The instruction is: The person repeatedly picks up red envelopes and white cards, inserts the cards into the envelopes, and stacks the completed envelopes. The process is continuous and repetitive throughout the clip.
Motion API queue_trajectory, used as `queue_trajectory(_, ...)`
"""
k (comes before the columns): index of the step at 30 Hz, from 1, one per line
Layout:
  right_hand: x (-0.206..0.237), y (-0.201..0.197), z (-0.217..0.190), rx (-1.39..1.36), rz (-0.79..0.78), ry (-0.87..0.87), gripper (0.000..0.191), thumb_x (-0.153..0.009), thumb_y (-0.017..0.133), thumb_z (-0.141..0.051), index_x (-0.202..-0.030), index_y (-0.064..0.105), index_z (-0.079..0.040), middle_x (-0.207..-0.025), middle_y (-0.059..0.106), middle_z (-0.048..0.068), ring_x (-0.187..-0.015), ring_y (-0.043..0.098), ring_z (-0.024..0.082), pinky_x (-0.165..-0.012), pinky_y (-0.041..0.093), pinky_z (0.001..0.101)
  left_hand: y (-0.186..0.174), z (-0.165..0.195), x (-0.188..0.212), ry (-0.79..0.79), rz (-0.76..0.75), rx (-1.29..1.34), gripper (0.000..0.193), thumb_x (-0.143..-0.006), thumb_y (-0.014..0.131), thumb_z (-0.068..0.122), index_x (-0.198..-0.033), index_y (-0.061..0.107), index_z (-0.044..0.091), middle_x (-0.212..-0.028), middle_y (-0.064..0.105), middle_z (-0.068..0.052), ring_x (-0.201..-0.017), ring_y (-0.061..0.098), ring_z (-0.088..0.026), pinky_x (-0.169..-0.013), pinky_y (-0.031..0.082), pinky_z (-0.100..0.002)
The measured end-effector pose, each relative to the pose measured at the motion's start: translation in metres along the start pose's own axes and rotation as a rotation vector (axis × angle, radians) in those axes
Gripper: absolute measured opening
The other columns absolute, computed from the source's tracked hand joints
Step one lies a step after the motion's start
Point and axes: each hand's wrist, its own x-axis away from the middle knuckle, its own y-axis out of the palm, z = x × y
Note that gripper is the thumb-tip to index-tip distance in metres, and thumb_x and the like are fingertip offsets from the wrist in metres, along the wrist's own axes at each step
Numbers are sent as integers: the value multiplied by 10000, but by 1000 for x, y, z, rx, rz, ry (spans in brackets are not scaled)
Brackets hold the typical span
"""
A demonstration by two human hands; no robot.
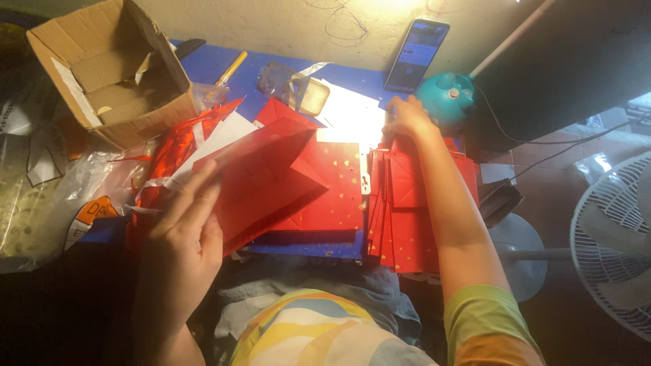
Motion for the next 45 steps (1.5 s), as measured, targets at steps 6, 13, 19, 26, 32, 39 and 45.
queue_trajectory(6, -3, 6, 4, -39, 172, -117, 619, -632, 866, -203, -1188, 628, -72, -1198, 593, 246, -1172, 537, 447, -946, 466, 537, -4, 1, 1, 19, -17, 40, 302, -827, 541, -127, -1090, 688, -107, -1404, 649, -150, -1243, 658, -328, -951, 551, -369)
queue_trajectory(13, 9, -25, 3, -273, 383, -328, 127, -884, 716, -105, -990, 711, -37, -905, 741, 162, -862, 712, 335, -761, 550, 431, 0, 6, -6, 63, -25, -14, 284, -799, 570, -103, -1044, 712, -93, -1355, 680, -125, -1151, 678, -311, -906, 557, -377)
queue_trajectory(19, 8, -37, 8, -399, 279, -383, 201, -890, 751, -167, -1028, 709, -27, -918, 739, 146, -854, 706, 283, -773, 555, 418, 5, 6, -8, 63, -34, 4, 258, -804, 581, -100, -1032, 701, -88, -1375, 678, -116, -1147, 680, -304, -922, 552, -380)
queue_trajectory(26, 30, -18, 34, -35, 403, -296, 182, -913, 690, -62, -1053, 807, -68, -924, 744, 178, -844, 708, 332, -763, 554, 438, 2, 2, -9, 60, -31, 59, 255, -806, 607, -80, -1036, 714, -53, -1322, 699, -107, -1102, 684, -291, -916, 553, -375)
queue_trajectory(32, 121, -92, -44, -609, 578, -284, 76, -1013, 739, -109, -1061, 791, -82, -806, 737, 108, -607, 608, 118, -546, 448, 244, 11, 4, -22, 127, -10, 34, 234, -851, 702, 28, -1079, 712, -25, -1307, 693, -125, -1115, 675, -311, -967, 533, -411)
queue_trajectory(39, 227, -111, -139, -672, 377, -914, 186, -1067, 556, -42, -1063, 737, -84, -1056, 777, 35, -879, 746, 163, -807, 606, 294, 14, 3, -33, 174, -124, -43, 400, -779, 761, 128, -1161, 715, 18, -1364, 669, -94, -1132, 655, -311, -951, 515, -423)
queue_trajectory(45, 219, -104, -150, -411, 343, -1047, 184, -976, 630, 8, -1125, 721, -52, -1115, 744, 106, -1029, 754, 260, -876, 615, 347, 1, -11, -39, 210, -274, 139, 547, -828, 696, 179, -1335, 627, -15, -1505, 560, -119, -1278, 575, -342, -1013, 491, -413)
